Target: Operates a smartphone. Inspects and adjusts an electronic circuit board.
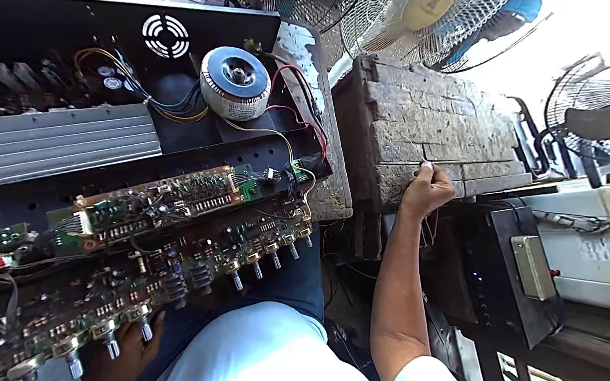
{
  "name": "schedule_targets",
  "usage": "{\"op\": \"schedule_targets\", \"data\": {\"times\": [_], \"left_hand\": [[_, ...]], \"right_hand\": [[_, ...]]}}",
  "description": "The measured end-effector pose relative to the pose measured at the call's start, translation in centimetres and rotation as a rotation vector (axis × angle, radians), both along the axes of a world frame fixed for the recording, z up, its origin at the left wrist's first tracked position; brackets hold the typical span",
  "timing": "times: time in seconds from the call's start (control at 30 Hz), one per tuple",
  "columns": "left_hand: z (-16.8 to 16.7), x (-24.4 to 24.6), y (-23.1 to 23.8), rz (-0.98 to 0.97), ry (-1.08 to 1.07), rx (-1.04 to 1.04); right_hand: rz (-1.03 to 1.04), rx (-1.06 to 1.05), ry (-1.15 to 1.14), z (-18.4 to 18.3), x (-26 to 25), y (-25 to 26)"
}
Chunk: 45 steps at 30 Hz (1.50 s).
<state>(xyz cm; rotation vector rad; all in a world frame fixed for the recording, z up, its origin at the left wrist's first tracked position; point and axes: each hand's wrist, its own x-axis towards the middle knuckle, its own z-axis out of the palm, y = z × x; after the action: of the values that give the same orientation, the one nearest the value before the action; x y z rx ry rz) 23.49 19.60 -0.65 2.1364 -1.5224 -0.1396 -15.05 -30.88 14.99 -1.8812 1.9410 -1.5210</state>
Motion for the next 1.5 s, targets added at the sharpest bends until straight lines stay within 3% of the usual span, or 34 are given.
{"op": "schedule_targets", "data": {"times": [0.13, 0.37, 0.97, 1.2, 1.3, 1.5], "left_hand": [[1.4, 0.0, -0.9, 0.035, 0.079, 0.018], [-0.8, 0.5, 0.2, 0.06, -0.012, 0.001], [0.0, 0.1, -0.7, 0.0, 0.006, -0.017], [0.6, -0.4, -0.5, -0.051, -0.023, -0.142], [4.0, -1.9, -1.3, -0.09, -0.046, -0.328], [15.4, -4.9, -6.1, -0.026, -0.324, -0.714]], "right_hand": [[-0.018, -0.035, -0.029, 0.3, 0.5, 0.0], [-0.045, -0.032, -0.072, 0.6, 0.8, 0.2], [-0.124, -0.006, 0.017, 0.8, 0.9, 0.1], [-0.147, 0.021, 0.023, 0.8, 0.7, 0.0], [-0.159, 0.034, 0.031, 1.0, 1.0, 0.2], [-0.13, 0.041, 0.034, 1.0, 0.9, 0.4]]}}
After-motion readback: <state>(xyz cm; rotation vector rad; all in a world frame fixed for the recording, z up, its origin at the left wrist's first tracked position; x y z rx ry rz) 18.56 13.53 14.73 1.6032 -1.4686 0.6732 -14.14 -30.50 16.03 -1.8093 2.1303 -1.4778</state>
